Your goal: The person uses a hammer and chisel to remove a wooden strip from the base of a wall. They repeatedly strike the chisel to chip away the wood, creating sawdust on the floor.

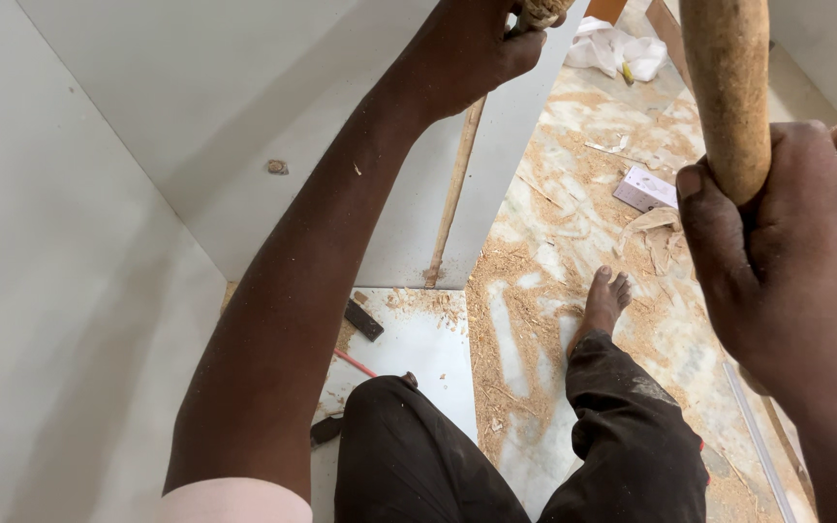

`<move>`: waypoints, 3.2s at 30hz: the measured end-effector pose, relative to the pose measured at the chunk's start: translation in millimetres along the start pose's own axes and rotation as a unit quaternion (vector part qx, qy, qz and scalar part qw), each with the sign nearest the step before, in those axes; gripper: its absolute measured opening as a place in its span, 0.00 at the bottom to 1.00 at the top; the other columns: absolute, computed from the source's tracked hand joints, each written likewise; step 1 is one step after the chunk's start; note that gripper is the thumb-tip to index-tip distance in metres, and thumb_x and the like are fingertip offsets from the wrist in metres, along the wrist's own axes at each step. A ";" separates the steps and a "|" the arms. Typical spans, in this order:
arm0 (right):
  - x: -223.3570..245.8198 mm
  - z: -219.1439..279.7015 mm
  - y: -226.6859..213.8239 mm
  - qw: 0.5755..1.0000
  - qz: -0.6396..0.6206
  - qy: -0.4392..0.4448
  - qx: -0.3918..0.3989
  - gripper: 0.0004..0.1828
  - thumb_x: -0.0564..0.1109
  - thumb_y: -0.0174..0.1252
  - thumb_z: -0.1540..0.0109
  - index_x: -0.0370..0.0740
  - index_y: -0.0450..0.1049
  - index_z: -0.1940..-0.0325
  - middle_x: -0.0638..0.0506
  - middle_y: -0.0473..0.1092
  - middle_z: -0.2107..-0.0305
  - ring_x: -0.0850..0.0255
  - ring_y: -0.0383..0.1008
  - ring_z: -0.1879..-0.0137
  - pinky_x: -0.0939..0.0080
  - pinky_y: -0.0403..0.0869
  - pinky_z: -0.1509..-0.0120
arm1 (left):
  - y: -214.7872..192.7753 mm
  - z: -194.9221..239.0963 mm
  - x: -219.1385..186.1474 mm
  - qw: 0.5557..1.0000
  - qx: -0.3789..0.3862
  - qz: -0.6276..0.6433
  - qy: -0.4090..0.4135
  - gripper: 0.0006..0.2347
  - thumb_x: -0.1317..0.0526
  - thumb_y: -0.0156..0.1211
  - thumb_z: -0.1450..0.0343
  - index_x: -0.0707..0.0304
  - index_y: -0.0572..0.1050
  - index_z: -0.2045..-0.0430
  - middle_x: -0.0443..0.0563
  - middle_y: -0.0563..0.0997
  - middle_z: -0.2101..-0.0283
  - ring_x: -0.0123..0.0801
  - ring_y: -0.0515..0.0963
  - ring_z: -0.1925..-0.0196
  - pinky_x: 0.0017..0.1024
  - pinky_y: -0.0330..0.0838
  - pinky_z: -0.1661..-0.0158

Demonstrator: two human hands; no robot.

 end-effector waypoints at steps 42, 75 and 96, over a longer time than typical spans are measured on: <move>3.5 4.2 -10.1 0.999 0.000 -0.033 0.003 0.15 0.48 0.58 0.29 0.33 0.65 0.56 0.47 0.68 0.83 0.59 0.68 0.81 0.57 0.66 0.76 | 8.8 28.1 -1.6 0.998 -0.040 0.028 0.043 0.17 0.67 0.63 0.25 0.64 0.68 0.42 0.53 0.86 0.57 0.37 0.89 0.57 0.33 0.84 0.55; 4.8 2.6 0.7 0.995 0.059 0.013 0.077 0.14 0.51 0.54 0.27 0.37 0.64 0.53 0.44 0.69 0.79 0.57 0.68 0.79 0.54 0.69 0.73 | 10.0 22.1 -3.6 0.998 -0.041 0.001 0.043 0.13 0.67 0.63 0.26 0.66 0.70 0.49 0.53 0.84 0.62 0.35 0.87 0.62 0.33 0.82 0.61; 7.6 -4.3 -6.3 0.997 0.034 -0.009 0.074 0.13 0.50 0.56 0.29 0.38 0.66 0.53 0.46 0.69 0.79 0.57 0.69 0.78 0.52 0.69 0.72 | 9.6 8.8 4.7 0.997 -0.060 0.011 0.050 0.13 0.70 0.60 0.30 0.67 0.72 0.52 0.51 0.86 0.59 0.37 0.87 0.59 0.33 0.81 0.57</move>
Point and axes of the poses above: each hand's wrist, its own z-axis away from the middle knuckle, its own y-axis out of the palm, x = y × z, the point moved 2 cm from there along -z, towards the middle knuckle
